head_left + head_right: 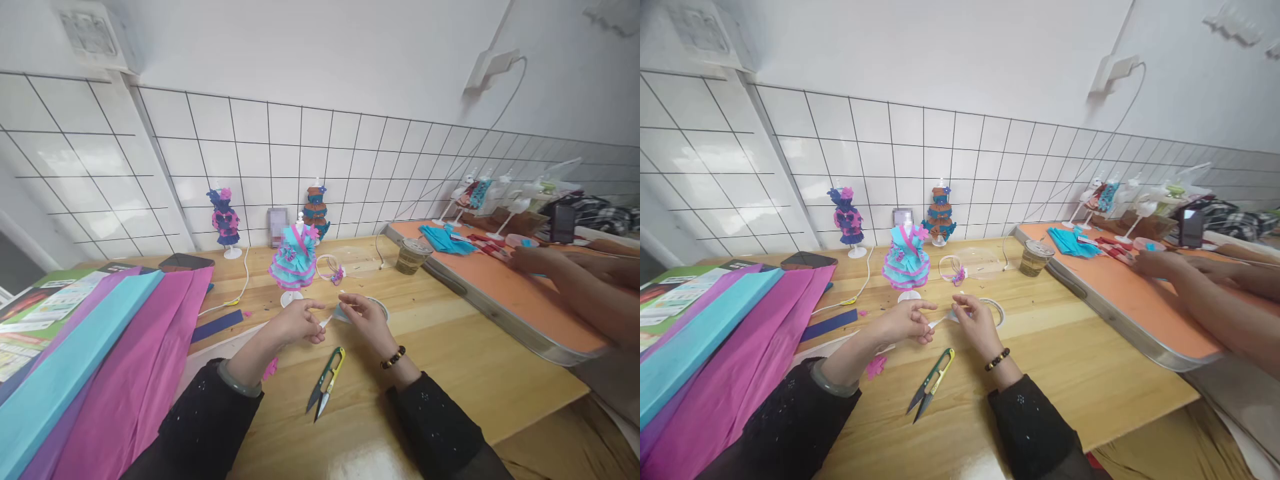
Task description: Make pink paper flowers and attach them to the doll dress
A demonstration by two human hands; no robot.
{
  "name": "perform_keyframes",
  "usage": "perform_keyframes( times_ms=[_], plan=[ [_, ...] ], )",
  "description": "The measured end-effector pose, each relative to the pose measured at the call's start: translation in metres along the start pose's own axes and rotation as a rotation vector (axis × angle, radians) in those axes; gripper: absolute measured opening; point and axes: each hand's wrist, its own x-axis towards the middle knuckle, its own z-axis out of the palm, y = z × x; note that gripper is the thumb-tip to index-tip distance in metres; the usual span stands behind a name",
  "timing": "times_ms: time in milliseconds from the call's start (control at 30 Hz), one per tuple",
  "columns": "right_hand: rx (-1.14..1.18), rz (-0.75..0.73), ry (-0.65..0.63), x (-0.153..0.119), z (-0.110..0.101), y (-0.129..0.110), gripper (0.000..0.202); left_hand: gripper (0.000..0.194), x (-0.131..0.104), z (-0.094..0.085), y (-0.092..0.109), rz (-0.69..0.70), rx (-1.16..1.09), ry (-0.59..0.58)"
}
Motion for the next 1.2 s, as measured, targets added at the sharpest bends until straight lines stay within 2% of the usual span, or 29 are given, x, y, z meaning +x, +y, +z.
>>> perform_keyframes(
  times_ms=[133, 200, 300, 467, 733, 867, 1033, 1200],
  plan=[
    [-0.234, -0.332, -0.024, -0.006, -0.001, -0.011, 0.016, 0.063, 0.003, 0.0, -0.001, 0.011, -0.027, 0.038],
    [-0.276, -0.42, -0.05, -0.008, -0.001, -0.017, 0.014, 0.065, 0.005, 0.0, -0.002, 0.012, -0.051, 0.053],
    [-0.324, -0.476, -0.079, -0.011, 0.0, -0.023, 0.011, 0.072, 0.007, -0.001, -0.002, 0.004, -0.069, 0.047],
    [-0.372, -0.5, -0.106, -0.013, 0.0, -0.026, 0.012, 0.076, 0.007, 0.0, -0.005, 0.016, -0.056, 0.049],
    [-0.378, -0.497, -0.157, -0.013, 0.002, -0.024, 0.012, 0.068, 0.009, -0.001, -0.011, 0.029, -0.032, 0.029],
    [-0.34, -0.46, -0.17, -0.013, 0.003, -0.025, 0.011, 0.065, 0.007, 0.001, -0.007, 0.032, 0.004, 0.011],
    [-0.294, -0.402, -0.138, -0.011, 0.003, -0.022, 0.01, 0.06, 0.003, 0.005, 0.002, -0.018, 0.091, 0.06],
    [-0.273, -0.373, -0.13, -0.009, 0.002, -0.017, 0.009, 0.056, 0.003, 0.006, 0.002, -0.072, 0.146, 0.061]
  ],
)
